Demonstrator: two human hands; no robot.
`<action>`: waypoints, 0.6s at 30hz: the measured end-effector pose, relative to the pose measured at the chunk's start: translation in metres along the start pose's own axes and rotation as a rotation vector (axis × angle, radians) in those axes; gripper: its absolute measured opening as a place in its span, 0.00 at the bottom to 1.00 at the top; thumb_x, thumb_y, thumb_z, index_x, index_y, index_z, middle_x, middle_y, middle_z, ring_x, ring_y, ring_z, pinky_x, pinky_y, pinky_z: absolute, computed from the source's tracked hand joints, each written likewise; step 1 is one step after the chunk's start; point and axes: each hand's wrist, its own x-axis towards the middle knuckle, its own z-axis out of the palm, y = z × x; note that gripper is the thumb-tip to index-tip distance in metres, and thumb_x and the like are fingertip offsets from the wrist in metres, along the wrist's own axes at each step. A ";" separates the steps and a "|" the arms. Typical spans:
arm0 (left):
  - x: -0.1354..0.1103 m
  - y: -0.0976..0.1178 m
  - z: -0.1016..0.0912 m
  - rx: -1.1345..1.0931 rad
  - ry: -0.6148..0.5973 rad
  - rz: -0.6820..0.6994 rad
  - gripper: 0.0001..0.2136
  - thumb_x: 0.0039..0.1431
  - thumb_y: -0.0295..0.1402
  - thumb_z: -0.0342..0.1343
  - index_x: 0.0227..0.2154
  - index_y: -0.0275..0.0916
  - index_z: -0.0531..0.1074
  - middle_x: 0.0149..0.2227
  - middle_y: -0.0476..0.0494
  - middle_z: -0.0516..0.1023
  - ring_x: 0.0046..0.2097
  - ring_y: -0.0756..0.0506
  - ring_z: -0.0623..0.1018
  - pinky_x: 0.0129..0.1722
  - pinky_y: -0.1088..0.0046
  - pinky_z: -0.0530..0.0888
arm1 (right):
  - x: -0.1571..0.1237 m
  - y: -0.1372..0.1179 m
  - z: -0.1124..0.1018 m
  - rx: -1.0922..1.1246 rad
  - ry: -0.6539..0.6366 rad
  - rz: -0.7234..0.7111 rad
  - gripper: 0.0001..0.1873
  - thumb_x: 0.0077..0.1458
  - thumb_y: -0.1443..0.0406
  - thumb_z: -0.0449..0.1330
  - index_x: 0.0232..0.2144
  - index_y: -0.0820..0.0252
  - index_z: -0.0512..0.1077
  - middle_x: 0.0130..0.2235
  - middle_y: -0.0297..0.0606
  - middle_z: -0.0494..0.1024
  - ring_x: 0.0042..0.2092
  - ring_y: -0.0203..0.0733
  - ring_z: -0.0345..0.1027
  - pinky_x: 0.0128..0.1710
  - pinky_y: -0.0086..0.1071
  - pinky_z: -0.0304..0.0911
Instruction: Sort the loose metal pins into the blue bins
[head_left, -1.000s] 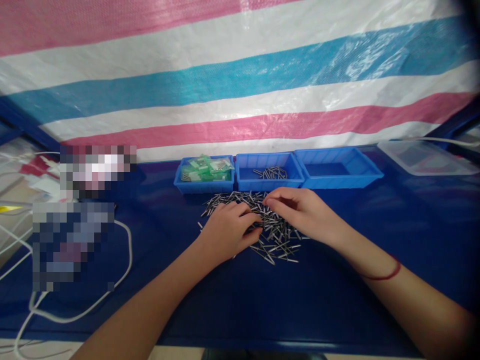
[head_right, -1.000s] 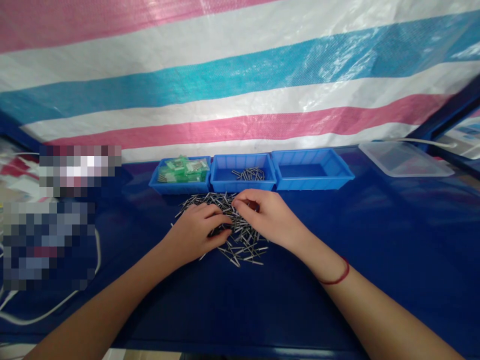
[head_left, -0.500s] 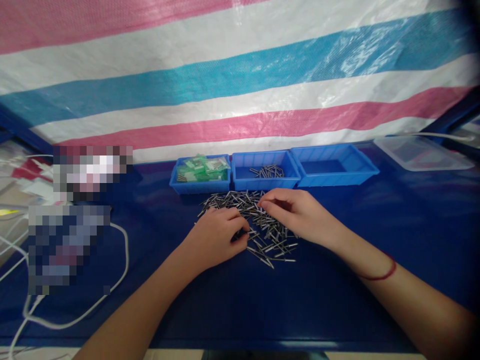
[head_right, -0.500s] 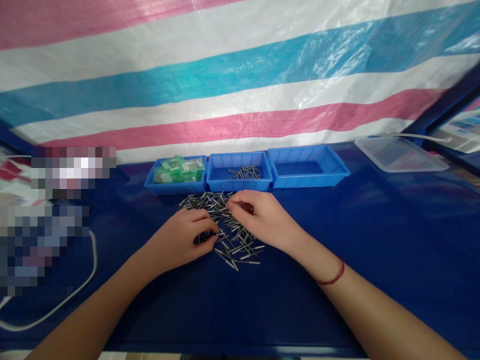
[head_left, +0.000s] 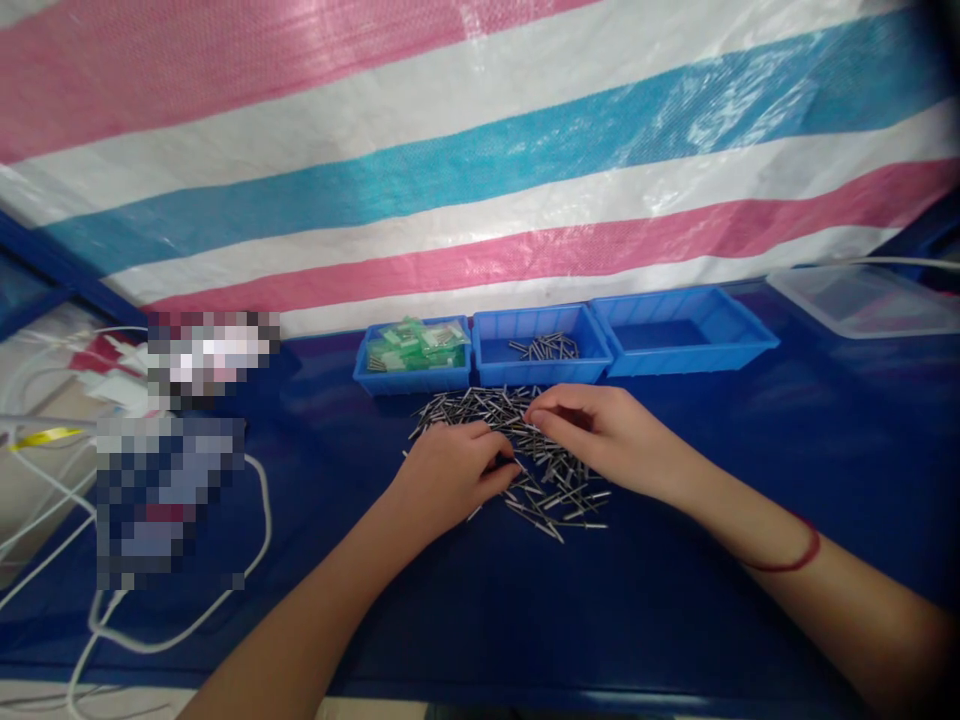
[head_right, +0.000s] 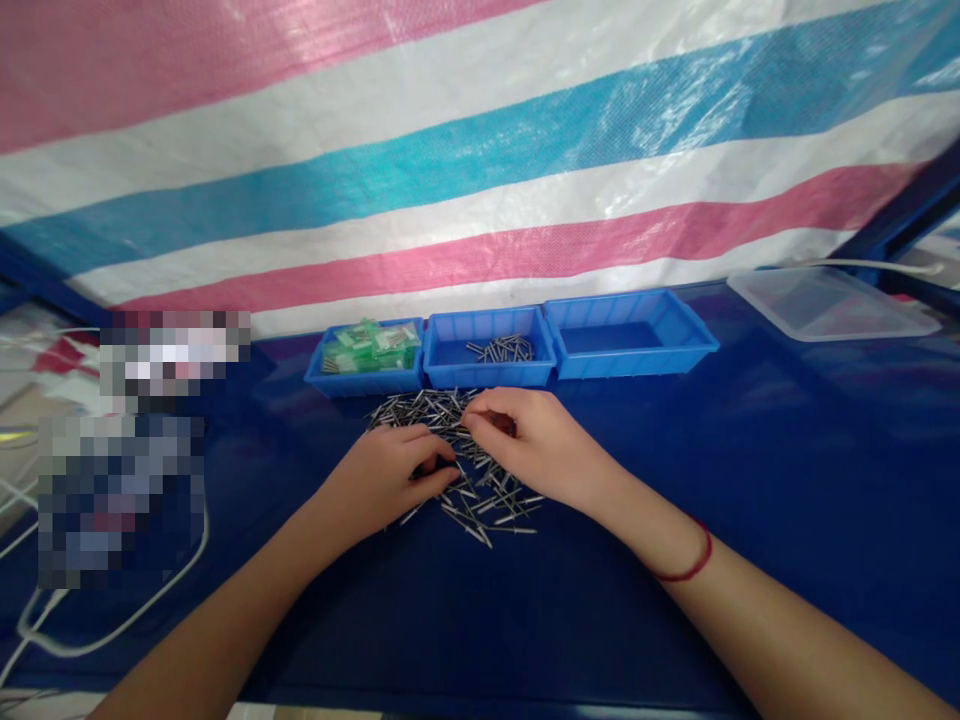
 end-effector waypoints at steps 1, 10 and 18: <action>0.000 0.002 0.000 0.022 0.006 -0.013 0.08 0.60 0.36 0.54 0.37 0.39 0.74 0.32 0.48 0.76 0.31 0.49 0.75 0.32 0.74 0.67 | 0.000 0.000 0.000 0.002 -0.003 -0.004 0.10 0.58 0.65 0.53 0.31 0.60 0.75 0.32 0.36 0.77 0.32 0.38 0.68 0.30 0.31 0.60; 0.002 0.001 0.005 0.126 0.014 0.005 0.09 0.64 0.36 0.48 0.40 0.42 0.73 0.35 0.47 0.75 0.34 0.47 0.76 0.33 0.72 0.69 | 0.000 -0.002 0.000 0.012 -0.026 0.008 0.12 0.59 0.64 0.52 0.32 0.61 0.75 0.32 0.36 0.77 0.32 0.38 0.68 0.31 0.30 0.60; 0.004 0.002 0.005 0.098 0.024 0.006 0.09 0.63 0.35 0.49 0.38 0.38 0.73 0.36 0.45 0.73 0.37 0.46 0.75 0.35 0.71 0.69 | 0.000 0.000 0.005 -0.015 -0.050 0.005 0.12 0.58 0.64 0.52 0.31 0.61 0.75 0.32 0.36 0.77 0.32 0.38 0.68 0.30 0.30 0.60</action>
